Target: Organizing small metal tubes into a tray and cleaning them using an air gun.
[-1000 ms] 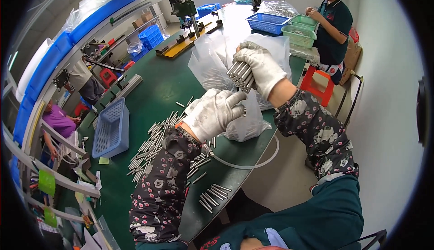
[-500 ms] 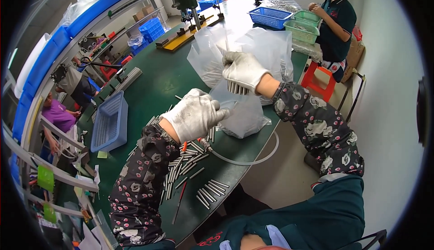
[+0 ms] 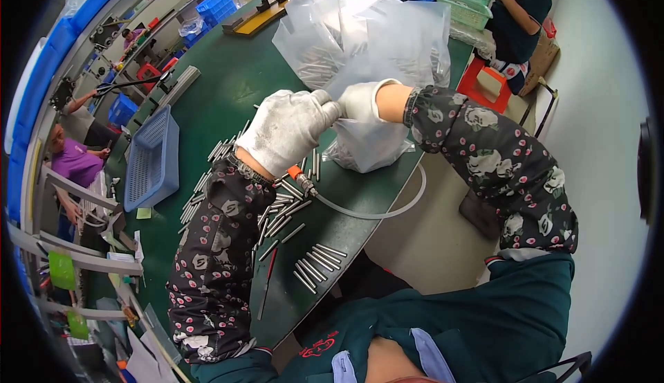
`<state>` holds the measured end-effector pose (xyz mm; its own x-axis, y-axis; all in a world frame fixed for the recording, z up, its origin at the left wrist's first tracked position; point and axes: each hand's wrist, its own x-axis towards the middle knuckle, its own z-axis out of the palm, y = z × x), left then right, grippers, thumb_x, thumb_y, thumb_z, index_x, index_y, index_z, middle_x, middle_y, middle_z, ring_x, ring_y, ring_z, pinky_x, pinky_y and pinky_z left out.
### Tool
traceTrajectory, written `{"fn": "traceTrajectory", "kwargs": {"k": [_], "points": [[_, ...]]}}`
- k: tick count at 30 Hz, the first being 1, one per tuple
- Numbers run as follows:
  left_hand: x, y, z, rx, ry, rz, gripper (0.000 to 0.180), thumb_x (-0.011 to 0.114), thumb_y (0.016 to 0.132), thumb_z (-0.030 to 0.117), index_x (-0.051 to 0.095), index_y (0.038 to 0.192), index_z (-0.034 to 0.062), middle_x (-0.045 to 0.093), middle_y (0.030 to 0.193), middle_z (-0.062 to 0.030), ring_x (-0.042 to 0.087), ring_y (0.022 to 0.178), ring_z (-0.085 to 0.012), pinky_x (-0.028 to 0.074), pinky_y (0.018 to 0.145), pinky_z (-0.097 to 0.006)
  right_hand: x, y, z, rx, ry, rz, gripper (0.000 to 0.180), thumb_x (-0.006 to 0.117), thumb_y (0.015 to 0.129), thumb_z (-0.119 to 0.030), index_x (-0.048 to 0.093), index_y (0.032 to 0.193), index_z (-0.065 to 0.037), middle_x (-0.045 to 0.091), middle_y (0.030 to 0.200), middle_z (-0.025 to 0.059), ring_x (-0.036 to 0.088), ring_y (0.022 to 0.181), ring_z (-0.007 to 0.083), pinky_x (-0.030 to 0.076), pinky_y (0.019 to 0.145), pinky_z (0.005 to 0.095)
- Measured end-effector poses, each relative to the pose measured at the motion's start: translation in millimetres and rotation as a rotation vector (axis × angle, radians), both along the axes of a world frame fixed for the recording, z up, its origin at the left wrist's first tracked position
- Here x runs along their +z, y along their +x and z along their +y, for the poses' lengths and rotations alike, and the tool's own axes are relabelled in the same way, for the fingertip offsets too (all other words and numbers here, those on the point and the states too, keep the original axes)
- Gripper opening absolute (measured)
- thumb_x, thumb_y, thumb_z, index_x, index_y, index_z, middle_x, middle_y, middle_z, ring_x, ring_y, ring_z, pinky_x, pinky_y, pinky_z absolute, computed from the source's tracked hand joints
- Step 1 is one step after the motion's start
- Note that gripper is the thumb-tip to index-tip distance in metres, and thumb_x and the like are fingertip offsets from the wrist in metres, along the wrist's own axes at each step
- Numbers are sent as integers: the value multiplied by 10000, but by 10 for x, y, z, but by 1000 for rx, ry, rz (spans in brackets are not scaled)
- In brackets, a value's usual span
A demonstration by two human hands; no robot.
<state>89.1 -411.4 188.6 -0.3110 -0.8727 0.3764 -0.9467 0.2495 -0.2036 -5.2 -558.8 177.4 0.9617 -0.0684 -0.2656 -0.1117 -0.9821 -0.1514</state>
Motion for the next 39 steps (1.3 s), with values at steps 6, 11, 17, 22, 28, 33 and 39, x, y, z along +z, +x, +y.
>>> {"fn": "traceTrajectory", "kwargs": {"k": [6, 11, 17, 22, 28, 33, 39], "points": [[54, -49, -32, -28, -4, -59, 264, 615, 639, 0, 596, 891, 72, 595, 823, -77, 608, 751, -284, 484, 612, -370, -88, 21, 15, 45, -238, 269, 411, 480, 888, -346, 621, 1186, -101, 617, 1194, 123, 580, 1118, 300, 438, 940, 378], [73, 27, -53, -155, 31, 34, 258, 621, 672, -5, 596, 921, 59, 609, 859, -76, 602, 749, -279, 479, 619, -354, -70, -129, -161, 88, -88, 96, 336, 542, 815, -290, 674, 1057, -97, 664, 998, 170, 632, 915, 332, 496, 788, 374], [90, 122, -68, -167, 89, 201, 280, 649, 723, 43, 593, 997, 33, 618, 879, -99, 597, 746, -307, 487, 627, -356, 374, -655, -419, 158, 160, -255, 362, 702, 678, -334, 700, 920, -64, 665, 857, 162, 624, 903, 300, 464, 874, 396], [76, 199, -204, 25, 90, 10, 127, 613, 712, 51, 570, 828, 83, 605, 774, -91, 626, 742, -294, 486, 591, -359, 199, -731, -581, 267, -412, -387, 206, 668, 709, -318, 727, 810, -148, 661, 760, 120, 631, 914, 233, 324, 1054, 401], [239, 237, -250, 54, -164, -67, 107, 613, 706, 19, 580, 792, 72, 599, 719, -78, 621, 706, -273, 489, 603, -342, 354, -868, -599, 234, -582, -708, 129, 645, 740, -261, 691, 711, -143, 630, 685, 44, 616, 799, 226, 423, 903, 361], [-18, 123, -169, 56, -21, -135, 93, 588, 705, 41, 544, 776, 81, 588, 739, -66, 616, 763, -280, 484, 610, -348, 13, -879, -498, 133, -477, -410, 126, 694, 696, -225, 682, 760, -116, 638, 771, 63, 592, 881, 254, 434, 848, 360], [124, -210, 499, 100, -228, 171, 555, 680, 651, -88, 559, 1164, 84, 601, 1106, -112, 613, 924, -322, 511, 725, -344, 142, -1201, 355, 224, -358, -1142, 263, 705, 695, -202, 617, 894, -55, 628, 909, 119, 582, 888, 287, 438, 769, 406]]}}
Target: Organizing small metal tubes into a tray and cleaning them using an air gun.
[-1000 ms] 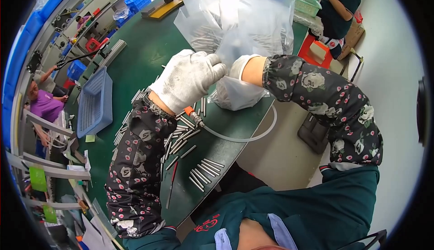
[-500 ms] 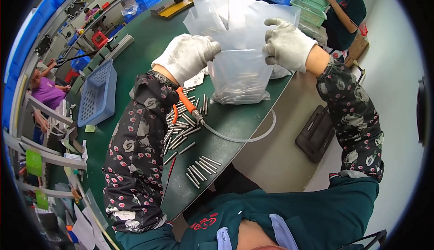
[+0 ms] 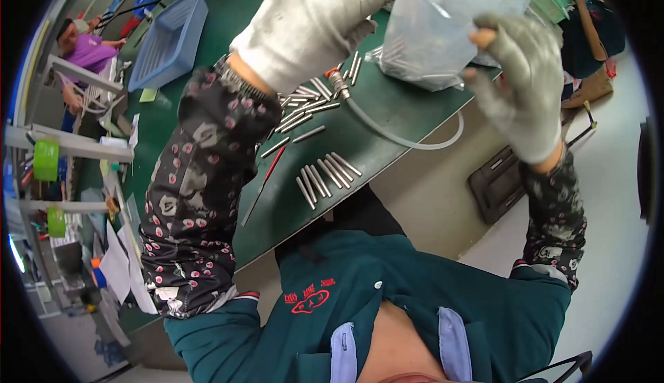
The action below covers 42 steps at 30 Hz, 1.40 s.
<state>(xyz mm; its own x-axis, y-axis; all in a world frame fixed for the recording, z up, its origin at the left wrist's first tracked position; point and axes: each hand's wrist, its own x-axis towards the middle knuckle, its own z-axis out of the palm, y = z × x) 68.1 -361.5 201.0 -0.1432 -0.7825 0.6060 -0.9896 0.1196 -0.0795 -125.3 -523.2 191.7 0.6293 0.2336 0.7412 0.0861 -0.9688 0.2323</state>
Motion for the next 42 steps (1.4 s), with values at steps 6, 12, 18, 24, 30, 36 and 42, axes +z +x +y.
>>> {"fn": "traceTrajectory", "kwargs": {"k": [6, 12, 18, 24, 30, 36, 42], "points": [[-503, -321, 1212, 186, -88, 171, 395, 680, 714, 34, 538, 1083, 35, 615, 942, -138, 599, 813, -338, 490, 707, -400, -990, 33, 1131, 33, 614, 714, 693, 620, 710, -619, 543, 1044, -16, 597, 854, 173, 604, 796, 349, 486, 677, 441], [-1119, -816, 2089, 387, -95, 293, 647, 641, 802, 1, 372, 1381, 108, 633, 990, -122, 619, 842, -297, 489, 732, -388, -1272, 298, 1813, -242, 625, 766, 760, 646, 682, -603, 531, 1155, -20, 558, 996, 196, 562, 982, 345, 494, 748, 441], [-1420, -888, 2231, 418, -225, 473, 270, 629, 795, 3, 575, 1060, 18, 628, 994, -144, 613, 865, -313, 483, 775, -379, -1457, 480, 2111, -113, 469, 875, 515, 613, 716, -231, 536, 1187, -38, 535, 1074, 175, 551, 992, 301, 483, 736, 404], [-1495, -722, 2249, 289, -266, 508, 301, 609, 854, 36, 553, 1150, 45, 613, 1027, -145, 602, 888, -287, 477, 802, -355, -1556, 620, 2189, -136, 457, 811, 602, 781, 549, -167, 583, 1109, -69, 592, 1015, 127, 592, 966, 266, 497, 696, 352], [-1401, -763, 2251, 360, -107, 506, 271, 612, 839, 24, 562, 1105, 20, 620, 998, -145, 602, 896, -285, 473, 809, -357, -1524, 717, 2161, -134, 509, 851, 450, 768, 594, -191, 629, 1003, -65, 630, 950, 90, 613, 919, 256, 506, 686, 341], [-1311, -725, 1997, 357, -41, 486, 227, 618, 815, 32, 588, 1040, 20, 632, 949, -138, 614, 852, -295, 478, 785, -360, -1618, 694, 2120, -34, 588, 759, 339, 681, 688, -112, 580, 1003, -34, 631, 921, 146, 645, 864, 293, 523, 672, 378], [-1195, -634, 1653, 395, -32, 434, 226, 644, 804, 87, 588, 1011, 17, 631, 932, -135, 613, 830, -312, 480, 757, -379, -1725, 581, 1743, 354, 1174, 903, 342, 517, 791, -119, 468, 1125, -61, 603, 860, 173, 639, 766, 330, 515, 625, 434]]}}
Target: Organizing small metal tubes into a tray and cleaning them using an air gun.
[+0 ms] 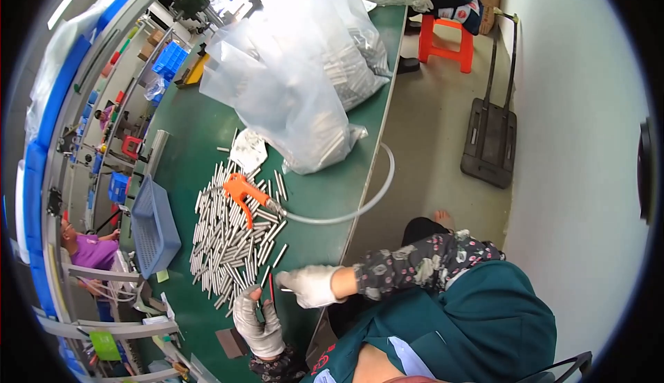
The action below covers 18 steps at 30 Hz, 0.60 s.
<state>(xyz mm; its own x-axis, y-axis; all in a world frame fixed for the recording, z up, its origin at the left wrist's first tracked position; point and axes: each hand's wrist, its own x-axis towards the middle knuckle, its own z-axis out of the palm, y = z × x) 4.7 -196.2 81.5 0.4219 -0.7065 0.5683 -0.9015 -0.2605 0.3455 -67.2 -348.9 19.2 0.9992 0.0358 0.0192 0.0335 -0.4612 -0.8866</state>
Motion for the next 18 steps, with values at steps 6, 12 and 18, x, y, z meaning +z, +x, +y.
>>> {"fn": "traceTrajectory", "kwargs": {"k": [6, 12, 18], "points": [[416, -117, -710, -32, 28, -78, 223, 635, 799, 72, 589, 1016, 44, 629, 945, -132, 610, 819, -304, 474, 740, -384, 437, -880, -1051, 249, 1000, 434, 427, 588, 736, -90, 459, 1143, -91, 470, 897, 19, 490, 636, 91, 415, 427, 232], [895, -415, -2132, -512, 32, -185, 308, 624, 744, 7, 573, 1041, 67, 629, 944, -109, 617, 784, -283, 476, 685, -395, 280, -1874, -2039, -244, 1463, 163, 340, 618, 812, -82, 447, 1105, -65, 520, 837, 31, 545, 620, 95, 420, 446, 202], [1140, -862, -3015, -648, -25, -93, 275, 646, 722, 0, 562, 976, 61, 639, 897, -109, 630, 750, -285, 482, 644, -394, 651, -2572, -2943, -652, 1597, 7, 272, 589, 828, -51, 491, 1077, -99, 556, 895, 71, 608, 698, 150, 441, 464, 223]]}}
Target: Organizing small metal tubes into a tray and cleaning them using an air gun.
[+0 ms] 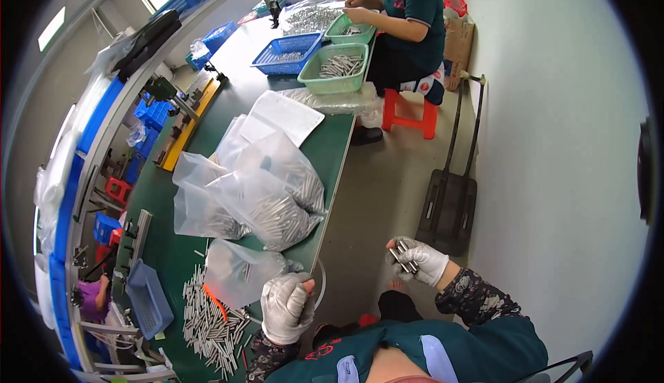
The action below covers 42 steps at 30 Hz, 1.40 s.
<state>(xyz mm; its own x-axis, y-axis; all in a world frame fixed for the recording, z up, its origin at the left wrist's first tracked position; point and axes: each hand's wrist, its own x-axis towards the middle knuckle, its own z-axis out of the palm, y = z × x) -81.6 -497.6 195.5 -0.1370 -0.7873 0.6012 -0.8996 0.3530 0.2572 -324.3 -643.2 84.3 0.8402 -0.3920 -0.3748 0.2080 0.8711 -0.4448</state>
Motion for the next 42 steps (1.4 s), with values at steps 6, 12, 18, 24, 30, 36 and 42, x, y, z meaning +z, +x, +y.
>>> {"fn": "traceTrajectory", "kwargs": {"k": [6, 12, 18, 24, 30, 36, 42], "points": [[135, 42, -201, 74, 58, -73, 229, 675, 731, 35, 560, 925, 70, 639, 882, -87, 627, 745, -277, 469, 627, -393, 207, 24, -745, -192, 43, 13, 205, 592, 844, -61, 550, 1034, -126, 577, 859, 66, 578, 703, 166, 445, 530, 265], [212, 412, -298, 280, -41, -91, 295, 652, 739, 39, 570, 1019, 81, 634, 929, -93, 611, 789, -280, 464, 685, -395, 438, 595, -1600, -419, 304, 1, 82, 534, 890, -114, 534, 972, -113, 539, 780, 53, 511, 618, 154, 411, 491, 257], [263, 728, -463, 438, -147, -74, 311, 586, 813, 8, 538, 1115, 63, 615, 972, -123, 609, 829, -302, 471, 723, -430, 867, 1138, -2584, -544, 80, 111, 100, 489, 891, -149, 525, 965, -94, 539, 769, 72, 500, 607, 182, 400, 508, 287], [293, 884, -513, 684, -51, -162, 272, 542, 888, 84, 528, 1158, 59, 598, 998, -132, 592, 846, -311, 449, 736, -425, 817, 1615, -3925, -617, -85, 132, 162, 472, 897, -212, 538, 924, -66, 559, 763, 85, 514, 620, 192, 417, 490, 303], [139, 781, -459, 1090, 40, -383, 263, 517, 910, 78, 509, 1171, 42, 599, 1003, -146, 576, 828, -319, 454, 741, -413, 597, 2268, -5495, -768, 30, 193, 163, 470, 906, -232, 499, 846, -84, 539, 689, 88, 524, 578, 240, 480, 518, 346], [196, 524, -291, 1265, 184, -369, 303, 614, 871, 232, 637, 1034, -23, 634, 977, -203, 628, 825, -307, 506, 711, -383, 373, 2609, -6763, -828, 22, 163, 193, 473, 899, -285, 502, 950, -101, 550, 743, 103, 543, 606, 267, 478, 558, 406], [-318, 407, 576, 1350, 230, -447, 592, 623, 816, 411, 512, 1190, -34, 544, 1122, -254, 592, 992, -330, 477, 866, -437, 147, 2708, -7332, -894, 92, 282, 325, 482, 849, -406, 565, 1077, -191, 594, 1077, 69, 513, 954, 293, 389, 832, 550]]}}
